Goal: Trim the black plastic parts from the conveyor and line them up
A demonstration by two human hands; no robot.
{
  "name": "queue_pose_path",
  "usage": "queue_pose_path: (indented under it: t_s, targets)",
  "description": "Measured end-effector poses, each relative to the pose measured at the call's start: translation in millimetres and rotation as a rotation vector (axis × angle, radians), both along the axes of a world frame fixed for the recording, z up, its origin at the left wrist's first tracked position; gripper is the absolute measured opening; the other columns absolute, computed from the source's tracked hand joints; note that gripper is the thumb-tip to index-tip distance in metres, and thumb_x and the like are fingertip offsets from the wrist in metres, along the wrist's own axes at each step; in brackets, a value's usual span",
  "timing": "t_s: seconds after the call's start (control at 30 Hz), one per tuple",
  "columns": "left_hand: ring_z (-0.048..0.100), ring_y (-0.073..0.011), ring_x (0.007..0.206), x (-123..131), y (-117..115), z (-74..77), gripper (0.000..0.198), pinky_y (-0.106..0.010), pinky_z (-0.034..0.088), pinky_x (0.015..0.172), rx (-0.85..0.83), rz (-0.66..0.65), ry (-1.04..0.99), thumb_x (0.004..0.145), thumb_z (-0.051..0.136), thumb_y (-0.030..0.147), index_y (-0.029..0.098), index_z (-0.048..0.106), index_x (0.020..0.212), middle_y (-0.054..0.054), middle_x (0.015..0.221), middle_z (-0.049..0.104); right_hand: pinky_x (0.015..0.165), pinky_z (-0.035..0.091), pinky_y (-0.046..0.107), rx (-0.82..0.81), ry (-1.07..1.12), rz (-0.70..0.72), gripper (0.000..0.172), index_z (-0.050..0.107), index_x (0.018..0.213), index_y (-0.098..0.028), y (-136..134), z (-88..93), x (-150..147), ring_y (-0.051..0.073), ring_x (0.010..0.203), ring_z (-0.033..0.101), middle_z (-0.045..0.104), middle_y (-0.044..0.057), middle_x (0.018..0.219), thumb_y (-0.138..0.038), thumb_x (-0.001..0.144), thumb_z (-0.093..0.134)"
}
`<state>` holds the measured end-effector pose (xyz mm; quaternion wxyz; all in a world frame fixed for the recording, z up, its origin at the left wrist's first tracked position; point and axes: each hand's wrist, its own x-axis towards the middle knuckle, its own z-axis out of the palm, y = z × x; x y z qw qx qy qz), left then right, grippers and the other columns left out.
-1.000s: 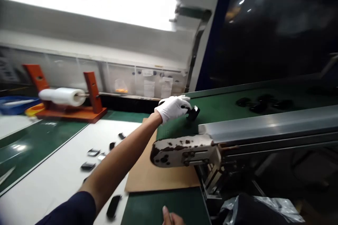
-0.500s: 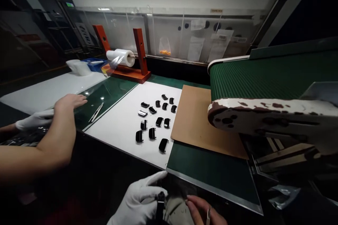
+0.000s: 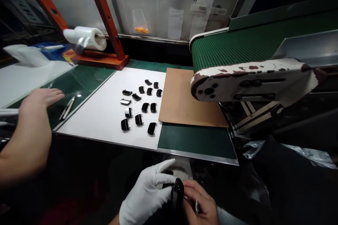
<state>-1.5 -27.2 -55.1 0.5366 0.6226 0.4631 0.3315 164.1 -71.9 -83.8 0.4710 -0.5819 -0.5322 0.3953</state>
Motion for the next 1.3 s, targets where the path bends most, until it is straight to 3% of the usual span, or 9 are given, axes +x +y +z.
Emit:
queue_pose_path:
  t_s: [0.07,0.17,0.23,0.33,0.47,0.63,0.83,1.03,1.3]
  targets:
    - [0.059,-0.0222,0.116,4,1,3.4,0.033,-0.032,0.045,0.104,0.011,-0.01,0.047,0.074,0.061,0.005,0.029,0.078,0.088,0.0,0.116,0.068,0.068,0.054,0.03,-0.029,0.032,0.023,0.006,0.077,0.076,-0.026,1,-2.4,2,0.024,0.079,0.066,0.073,0.008,0.088,-0.026,0.072,0.072]
    - [0.055,-0.0216,0.121,5,2,9.6,0.033,-0.031,0.043,0.106,0.056,-0.061,0.087,0.076,0.061,0.006,0.029,0.076,0.096,0.0,0.13,0.06,0.069,0.054,0.029,-0.085,0.244,-0.151,0.012,0.076,0.07,-0.023,0,-9.2,1,0.023,0.078,0.065,0.073,0.006,0.084,-0.021,0.06,0.082]
    - [0.051,-0.023,0.125,-2,2,14.6,0.034,-0.031,0.04,0.108,0.099,-0.102,0.088,0.078,0.065,0.014,0.029,0.071,0.108,-0.001,0.141,0.049,0.058,0.053,0.026,-0.109,0.378,-0.302,0.017,0.075,0.072,-0.023,0,-13.7,-2,0.017,0.061,0.063,0.072,0.003,0.071,-0.026,0.058,0.084]
    - [0.043,-0.0261,0.132,-24,3,17.1,0.061,-0.035,0.035,0.112,0.098,-0.093,0.076,0.074,0.074,0.027,0.027,0.054,0.132,-0.004,0.148,0.04,0.041,0.047,0.02,-0.119,0.508,-0.448,0.022,0.073,0.077,-0.024,1,-16.7,-5,0.005,0.03,0.041,0.061,-0.005,0.046,-0.042,0.065,0.08]
    - [0.046,-0.0247,0.13,-47,3,4.9,0.075,-0.038,0.036,0.112,-0.058,-0.05,0.014,0.075,0.076,0.034,0.025,0.04,0.141,-0.005,0.142,0.048,0.05,0.054,0.02,-0.132,0.655,-0.549,0.032,0.069,0.068,-0.021,5,-13.1,0,-0.003,0.024,0.031,0.066,-0.005,0.053,-0.044,0.053,0.086]
    - [0.047,-0.0255,0.129,-38,-4,-5.1,0.081,-0.038,0.035,0.112,-0.186,-0.067,-0.026,0.07,0.08,0.034,0.022,0.041,0.14,-0.007,0.14,0.05,0.049,0.054,0.019,-0.169,0.741,-0.574,0.036,0.061,0.051,-0.018,5,-4.9,0,-0.003,0.023,0.031,0.066,-0.004,0.05,-0.038,0.046,0.09]
    - [0.057,-0.0244,0.116,-19,-12,-1.1,0.085,-0.036,0.043,0.104,-0.171,-0.143,-0.116,0.067,0.082,0.032,0.027,0.039,0.141,-0.004,0.13,0.058,0.042,0.049,0.018,-0.197,0.773,-0.535,0.032,0.07,0.066,-0.019,2,3.5,-9,0.0,0.023,0.031,0.056,-0.007,0.038,-0.037,0.049,0.089]
    - [0.051,-0.024,0.122,-10,-15,2.2,0.105,-0.034,0.045,0.101,-0.07,-0.114,-0.078,0.061,0.086,0.025,0.03,0.025,0.146,-0.005,0.138,0.051,0.042,0.044,0.016,-0.207,0.786,-0.515,0.031,0.071,0.074,-0.018,-4,1.7,-10,-0.001,0.024,0.03,0.052,-0.008,0.035,-0.033,0.052,0.088]
    - [0.05,-0.02,0.124,-1,-18,3.5,0.11,-0.031,0.036,0.109,-0.05,-0.088,-0.107,0.06,0.086,0.023,0.027,0.019,0.147,-0.003,0.134,0.055,0.041,0.041,0.019,-0.238,0.744,-0.479,0.026,0.07,0.076,-0.017,-16,0.8,-13,0.003,0.026,0.031,0.037,-0.012,0.029,-0.033,0.06,0.082]
